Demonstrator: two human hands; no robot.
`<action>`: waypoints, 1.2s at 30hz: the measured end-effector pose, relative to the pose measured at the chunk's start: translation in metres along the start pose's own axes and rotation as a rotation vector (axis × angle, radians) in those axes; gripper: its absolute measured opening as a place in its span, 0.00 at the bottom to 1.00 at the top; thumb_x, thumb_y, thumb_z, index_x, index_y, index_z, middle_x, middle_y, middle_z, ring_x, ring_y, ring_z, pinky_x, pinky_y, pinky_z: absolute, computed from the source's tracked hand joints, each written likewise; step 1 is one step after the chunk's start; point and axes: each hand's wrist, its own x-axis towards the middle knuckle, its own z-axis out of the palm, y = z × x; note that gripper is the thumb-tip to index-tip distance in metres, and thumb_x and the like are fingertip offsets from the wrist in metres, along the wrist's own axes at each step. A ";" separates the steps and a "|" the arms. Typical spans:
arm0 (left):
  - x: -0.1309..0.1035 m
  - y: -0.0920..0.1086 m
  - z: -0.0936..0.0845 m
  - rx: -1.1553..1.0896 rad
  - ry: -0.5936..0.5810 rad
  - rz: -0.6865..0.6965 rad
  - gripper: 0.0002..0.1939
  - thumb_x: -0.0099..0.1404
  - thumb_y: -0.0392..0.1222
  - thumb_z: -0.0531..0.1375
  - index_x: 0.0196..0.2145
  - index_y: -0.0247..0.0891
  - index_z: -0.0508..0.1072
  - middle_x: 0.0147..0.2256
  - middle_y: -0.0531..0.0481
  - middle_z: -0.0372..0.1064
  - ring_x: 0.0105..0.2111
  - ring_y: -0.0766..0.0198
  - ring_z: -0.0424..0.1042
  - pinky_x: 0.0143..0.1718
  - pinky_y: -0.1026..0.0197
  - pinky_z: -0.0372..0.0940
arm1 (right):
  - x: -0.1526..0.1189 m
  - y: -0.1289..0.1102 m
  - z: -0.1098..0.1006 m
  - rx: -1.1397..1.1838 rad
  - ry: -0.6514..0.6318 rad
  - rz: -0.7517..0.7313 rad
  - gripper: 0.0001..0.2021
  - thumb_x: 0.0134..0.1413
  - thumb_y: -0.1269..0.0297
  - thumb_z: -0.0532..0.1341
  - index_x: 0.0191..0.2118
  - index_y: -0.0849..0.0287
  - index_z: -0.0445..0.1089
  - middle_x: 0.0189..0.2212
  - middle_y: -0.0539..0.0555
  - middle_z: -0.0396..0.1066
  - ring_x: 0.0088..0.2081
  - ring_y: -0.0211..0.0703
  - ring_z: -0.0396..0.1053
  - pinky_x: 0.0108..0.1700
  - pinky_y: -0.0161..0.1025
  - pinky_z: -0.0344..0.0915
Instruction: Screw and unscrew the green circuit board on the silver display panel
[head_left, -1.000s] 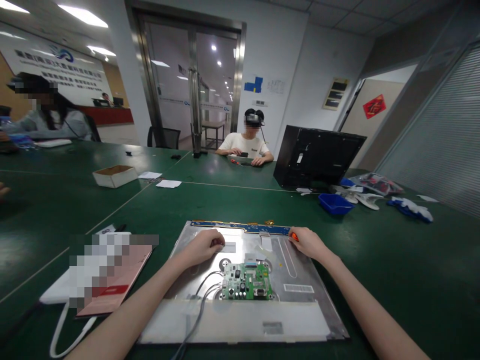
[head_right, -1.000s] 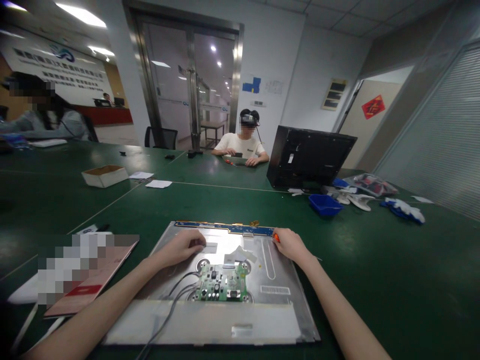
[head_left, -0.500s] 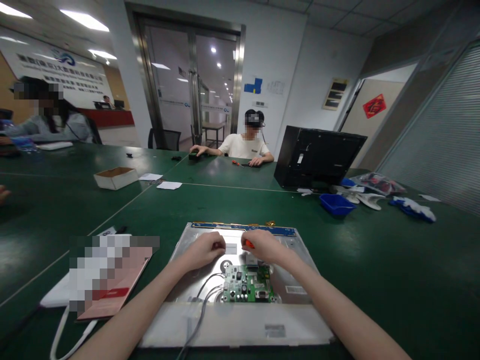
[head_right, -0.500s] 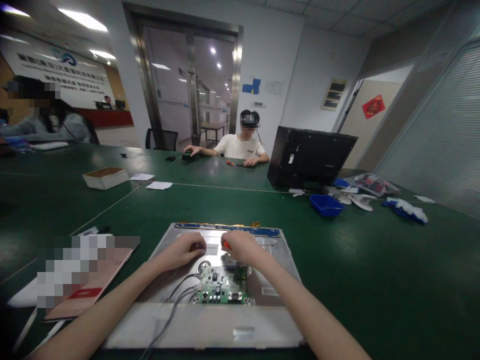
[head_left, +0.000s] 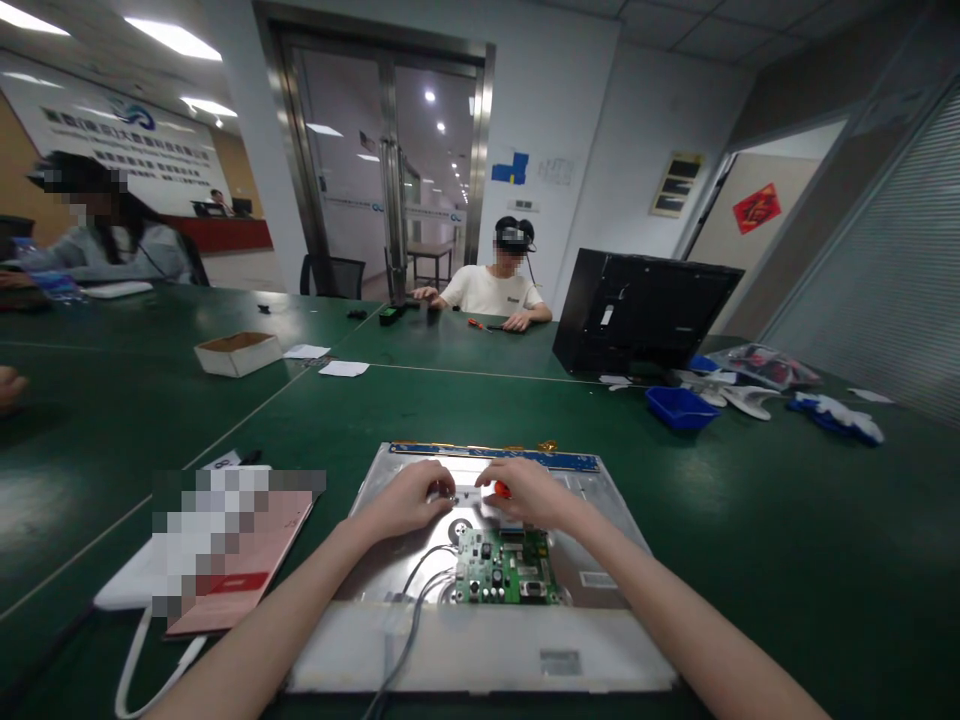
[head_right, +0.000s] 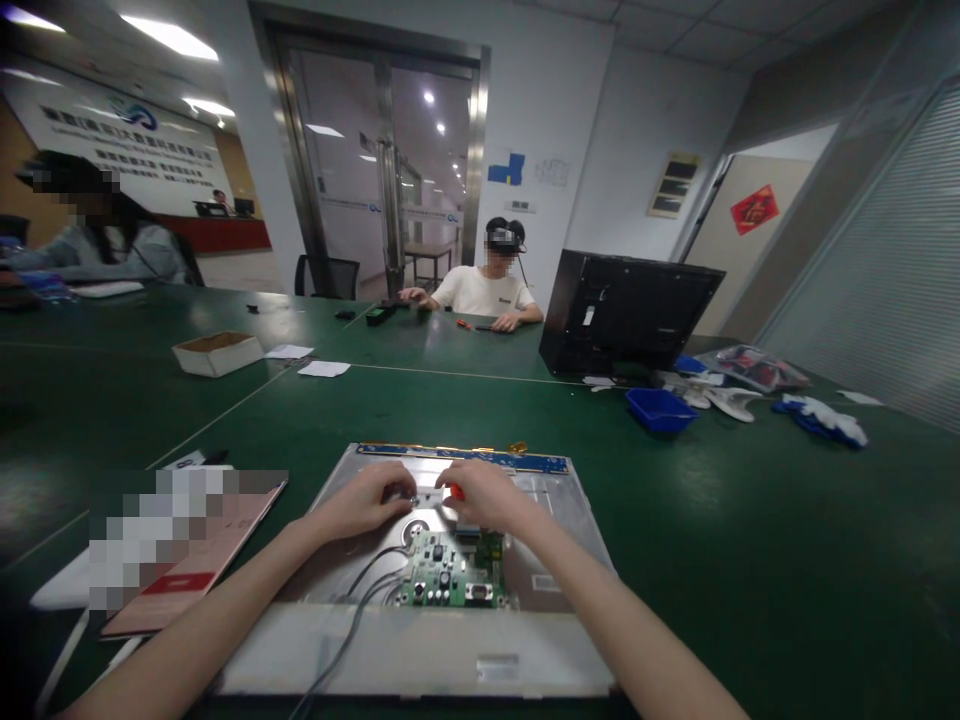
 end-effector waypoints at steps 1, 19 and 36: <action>-0.001 0.000 -0.001 -0.001 -0.003 0.001 0.07 0.58 0.39 0.58 0.35 0.36 0.72 0.33 0.48 0.69 0.33 0.60 0.66 0.34 0.62 0.59 | -0.010 0.004 -0.004 0.000 0.010 0.022 0.13 0.55 0.65 0.58 0.46 0.56 0.71 0.44 0.56 0.71 0.44 0.46 0.68 0.44 0.40 0.60; -0.005 0.030 -0.015 -0.016 -0.128 0.100 0.05 0.55 0.37 0.61 0.32 0.39 0.75 0.34 0.49 0.70 0.37 0.58 0.67 0.40 0.59 0.58 | -0.118 -0.010 0.010 -0.376 -0.045 -0.193 0.18 0.56 0.73 0.51 0.52 0.57 0.62 0.50 0.57 0.69 0.30 0.40 0.71 0.23 0.36 0.56; -0.003 0.011 -0.007 -0.204 -0.211 -0.008 0.06 0.57 0.40 0.60 0.29 0.37 0.76 0.26 0.52 0.71 0.27 0.65 0.68 0.27 0.66 0.58 | -0.079 0.005 -0.012 0.110 0.141 0.216 0.11 0.58 0.64 0.53 0.27 0.58 0.69 0.21 0.49 0.69 0.23 0.37 0.64 0.27 0.34 0.53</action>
